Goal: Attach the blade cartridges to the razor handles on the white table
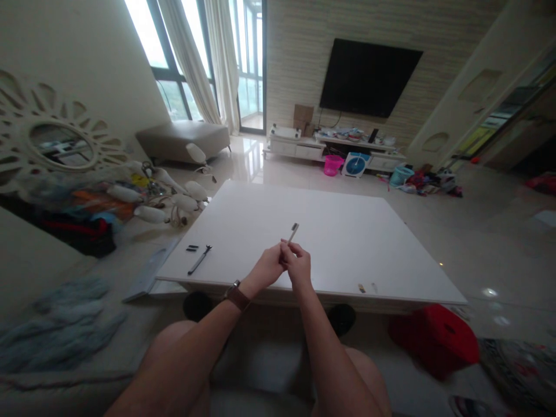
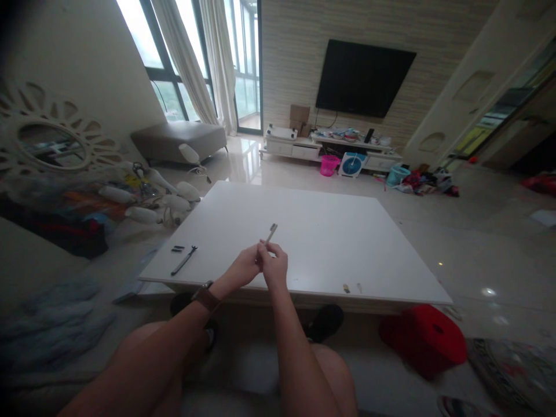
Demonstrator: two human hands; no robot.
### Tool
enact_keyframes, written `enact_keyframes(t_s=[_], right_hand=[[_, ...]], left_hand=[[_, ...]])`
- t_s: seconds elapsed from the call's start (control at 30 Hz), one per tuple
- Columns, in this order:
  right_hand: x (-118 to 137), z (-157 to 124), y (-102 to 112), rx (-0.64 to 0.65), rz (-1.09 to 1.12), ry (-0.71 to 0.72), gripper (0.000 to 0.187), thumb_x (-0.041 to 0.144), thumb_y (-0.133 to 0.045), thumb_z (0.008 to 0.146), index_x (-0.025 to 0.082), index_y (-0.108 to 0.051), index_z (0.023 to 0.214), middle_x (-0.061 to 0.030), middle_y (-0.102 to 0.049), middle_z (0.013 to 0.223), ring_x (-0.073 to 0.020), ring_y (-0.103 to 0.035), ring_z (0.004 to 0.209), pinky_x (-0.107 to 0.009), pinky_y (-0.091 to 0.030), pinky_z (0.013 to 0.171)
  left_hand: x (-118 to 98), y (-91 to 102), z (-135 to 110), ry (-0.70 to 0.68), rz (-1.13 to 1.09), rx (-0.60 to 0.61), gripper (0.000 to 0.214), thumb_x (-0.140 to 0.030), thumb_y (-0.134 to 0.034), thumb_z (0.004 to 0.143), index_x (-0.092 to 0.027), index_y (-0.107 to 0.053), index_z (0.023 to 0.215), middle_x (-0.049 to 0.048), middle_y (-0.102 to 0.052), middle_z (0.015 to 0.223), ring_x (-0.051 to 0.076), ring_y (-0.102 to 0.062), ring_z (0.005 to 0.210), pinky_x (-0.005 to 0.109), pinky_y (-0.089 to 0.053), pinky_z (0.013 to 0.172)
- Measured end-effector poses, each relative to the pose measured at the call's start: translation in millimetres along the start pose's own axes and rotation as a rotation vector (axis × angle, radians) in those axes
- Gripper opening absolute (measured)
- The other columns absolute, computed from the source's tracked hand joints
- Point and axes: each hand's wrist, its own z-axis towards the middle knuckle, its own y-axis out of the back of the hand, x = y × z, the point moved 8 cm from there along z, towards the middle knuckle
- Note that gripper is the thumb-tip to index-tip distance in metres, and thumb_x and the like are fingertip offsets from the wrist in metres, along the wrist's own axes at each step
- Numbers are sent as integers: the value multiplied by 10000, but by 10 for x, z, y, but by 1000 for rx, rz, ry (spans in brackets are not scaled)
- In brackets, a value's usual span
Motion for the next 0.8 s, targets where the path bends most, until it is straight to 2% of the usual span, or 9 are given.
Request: enact_keyframes(t_s=[0.1,0.17,0.23,0.27,0.37,0.43,0.5,0.57,0.8], right_hand=[[42,21,197,-193,72,50,363,501,-649,827,144,-714,836,-73,-739,839,-206,-666,813,-318,-515,732],[94,11,394,-365,139,96,369,511,-584,877,155,-644,801,-43,-698,730,-179,-659,765,-307,-511,736],[108,-1,538,-474,225,101,349,518,-550,897,180,-579,815,27,-596,585,-146,-622,638,-272,-500,646],[97,4,567,-487,261,82,336,520,-551,894,192,-555,819,64,-524,523,-124,-571,546,-240,-466,561],[2,35,458,-359,294,-65,326,511,-610,849,197,-540,791,116,-382,451,-64,-341,366,-183,-244,370],[-78,27,273,-200,297,-193,342,509,-664,803,185,-559,771,108,-407,456,-42,-267,343,-183,-159,342],[-112,-8,98,-74,339,-278,367,524,-691,772,177,-572,778,81,-486,494,-32,-262,340,-182,-145,331],[-87,-35,-15,-6,402,-307,379,524,-715,749,179,-565,790,58,-550,543,-21,-251,339,-178,-131,324],[39,-49,-111,76,493,-285,377,471,-788,700,182,-570,806,61,-567,595,-2,-212,353,-161,-106,318]], left_hand=[[140,-32,-37,89,-57,48,315,-86,-668,718,-195,-562,994,8,-707,750,174,-654,686,270,-458,633],[251,28,-59,152,-101,21,336,-125,-718,699,-209,-541,972,-9,-702,699,171,-648,659,272,-458,633],[336,140,-68,193,-172,-57,333,-168,-743,696,-211,-535,954,-7,-703,683,165,-637,644,277,-459,633],[365,192,-67,208,-240,-96,331,-190,-750,696,-208,-535,947,-1,-706,685,162,-632,639,280,-461,636],[378,268,-39,222,-536,-162,365,-272,-782,693,-192,-540,956,18,-723,728,152,-640,670,296,-486,684],[320,281,0,191,-685,-183,398,-307,-801,691,-185,-552,977,22,-731,760,151,-657,710,305,-498,727],[235,289,45,136,-713,-197,405,-303,-817,686,-180,-574,986,25,-738,775,158,-677,748,305,-505,750],[157,284,85,83,-687,-198,395,-279,-827,682,-174,-601,989,34,-744,781,171,-695,765,310,-519,753],[99,299,124,19,-665,-213,317,-258,-844,663,-149,-682,912,63,-755,801,196,-715,753,357,-577,744]])
